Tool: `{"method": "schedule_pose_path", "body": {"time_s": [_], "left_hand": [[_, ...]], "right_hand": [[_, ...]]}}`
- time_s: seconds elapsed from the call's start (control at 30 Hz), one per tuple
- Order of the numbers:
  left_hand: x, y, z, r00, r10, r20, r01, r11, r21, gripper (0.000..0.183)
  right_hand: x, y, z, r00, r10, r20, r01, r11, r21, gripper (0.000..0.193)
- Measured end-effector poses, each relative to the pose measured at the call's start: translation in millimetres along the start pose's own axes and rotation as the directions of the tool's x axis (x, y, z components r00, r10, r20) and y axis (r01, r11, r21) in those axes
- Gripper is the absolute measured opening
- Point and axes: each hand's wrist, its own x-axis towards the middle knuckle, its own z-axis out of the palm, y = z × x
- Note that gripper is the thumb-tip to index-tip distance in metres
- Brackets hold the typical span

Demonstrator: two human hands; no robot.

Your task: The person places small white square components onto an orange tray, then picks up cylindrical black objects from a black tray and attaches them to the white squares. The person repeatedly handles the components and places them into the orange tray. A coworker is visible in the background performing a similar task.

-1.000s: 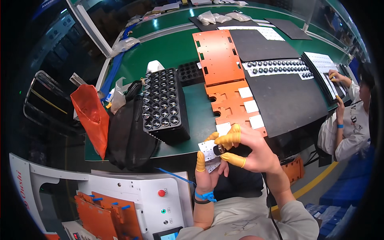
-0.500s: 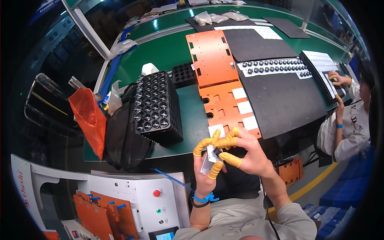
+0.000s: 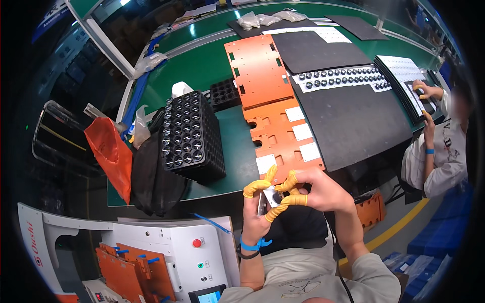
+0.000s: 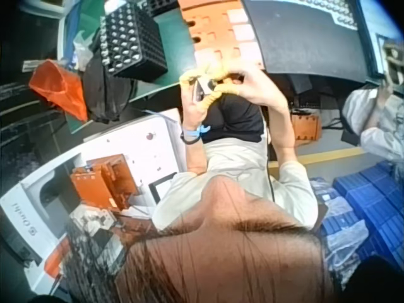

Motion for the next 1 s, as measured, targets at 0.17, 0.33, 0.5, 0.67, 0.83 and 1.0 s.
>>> {"method": "schedule_pose_path", "body": {"time_s": [0.17,0.33,0.5,0.67,0.83,1.0], "left_hand": [[0,-1,6,1.0,-0.012,-0.005,0.012,0.999,0.045,0.063],[-9,-2,5,0.999,-0.042,-0.034,0.048,0.98,0.194,0.064],[-10,0,8,1.0,-0.013,-0.018,0.018,0.945,0.327,0.062],[-8,-6,12,0.999,0.016,0.03,-0.026,0.93,0.368,0.059],[-13,-14,12,1.0,-0.006,0.031,-0.004,0.946,0.326,0.06],[-5,-15,15,0.996,0.081,-0.048,-0.069,0.973,0.222,0.059]], "right_hand": [[-4,8,-6,0.999,-0.01,0.037,0.007,0.997,0.074,0.03],[-8,18,-8,0.998,0.019,0.065,-0.032,0.979,0.204,0.029],[-7,25,-15,0.993,0.011,0.117,-0.036,0.977,0.21,0.03],[-6,30,-28,0.986,-0.077,0.148,0.046,0.979,0.197,0.028],[-10,41,-23,0.975,-0.202,0.096,0.176,0.958,0.226,0.027],[-12,41,-13,0.984,-0.149,0.097,0.125,0.967,0.221,0.029]]}}
